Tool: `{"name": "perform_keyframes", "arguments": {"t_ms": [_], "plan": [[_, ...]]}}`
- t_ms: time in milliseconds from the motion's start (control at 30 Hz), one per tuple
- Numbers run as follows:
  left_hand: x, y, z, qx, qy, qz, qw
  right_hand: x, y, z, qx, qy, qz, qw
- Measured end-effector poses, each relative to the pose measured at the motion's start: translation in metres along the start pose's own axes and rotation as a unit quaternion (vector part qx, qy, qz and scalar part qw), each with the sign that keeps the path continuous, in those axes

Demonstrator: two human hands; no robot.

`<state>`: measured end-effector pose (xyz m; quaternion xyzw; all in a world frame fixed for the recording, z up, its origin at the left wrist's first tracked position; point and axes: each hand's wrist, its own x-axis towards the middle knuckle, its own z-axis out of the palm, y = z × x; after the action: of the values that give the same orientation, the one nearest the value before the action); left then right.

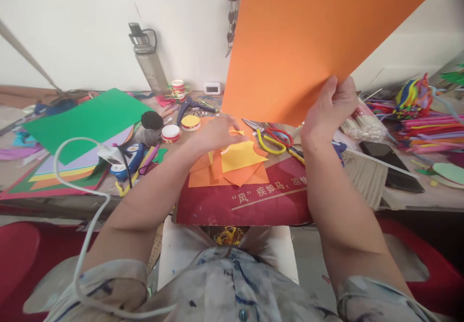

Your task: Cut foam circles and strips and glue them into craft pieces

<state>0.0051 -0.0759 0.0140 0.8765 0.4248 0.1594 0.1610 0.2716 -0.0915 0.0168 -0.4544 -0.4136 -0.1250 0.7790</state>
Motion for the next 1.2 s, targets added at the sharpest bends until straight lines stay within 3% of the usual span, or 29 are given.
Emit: {"name": "perform_keyframes", "arguments": {"t_ms": [100, 200, 367, 533, 733, 867, 1033, 1200], "plan": [[-0.019, 0.033, 0.000, 0.050, -0.135, 0.052, 0.988, 0.011, 0.015, -0.001, -0.031, 0.037, 0.000, 0.999], [-0.033, 0.052, 0.003, 0.099, -0.241, 0.103, 0.960, 0.018, 0.026, -0.002, -0.060, 0.041, 0.010, 0.997], [-0.040, 0.052, 0.009, 0.134, -0.302, 0.109, 0.938, 0.014, 0.025, 0.000, -0.046, 0.001, 0.047, 0.998], [-0.040, 0.051, 0.001, 0.133, -0.299, 0.150, 0.933, 0.011, 0.020, 0.003, -0.011, -0.029, 0.045, 0.999], [-0.038, 0.058, -0.007, 0.169, -0.266, 0.106, 0.943, 0.011, 0.021, 0.002, -0.011, -0.001, 0.037, 0.999], [-0.032, 0.050, -0.019, 0.183, -0.203, 0.103, 0.956, -0.002, 0.014, -0.002, 0.001, -0.063, -0.013, 0.998], [-0.026, 0.045, -0.030, 0.210, -0.161, 0.045, 0.963, -0.015, -0.026, -0.023, -0.031, -0.169, -0.084, 0.981], [-0.024, 0.034, -0.030, 0.145, -0.138, 0.028, 0.979, -0.013, -0.080, -0.075, -0.062, -0.220, -0.208, 0.951]]}}
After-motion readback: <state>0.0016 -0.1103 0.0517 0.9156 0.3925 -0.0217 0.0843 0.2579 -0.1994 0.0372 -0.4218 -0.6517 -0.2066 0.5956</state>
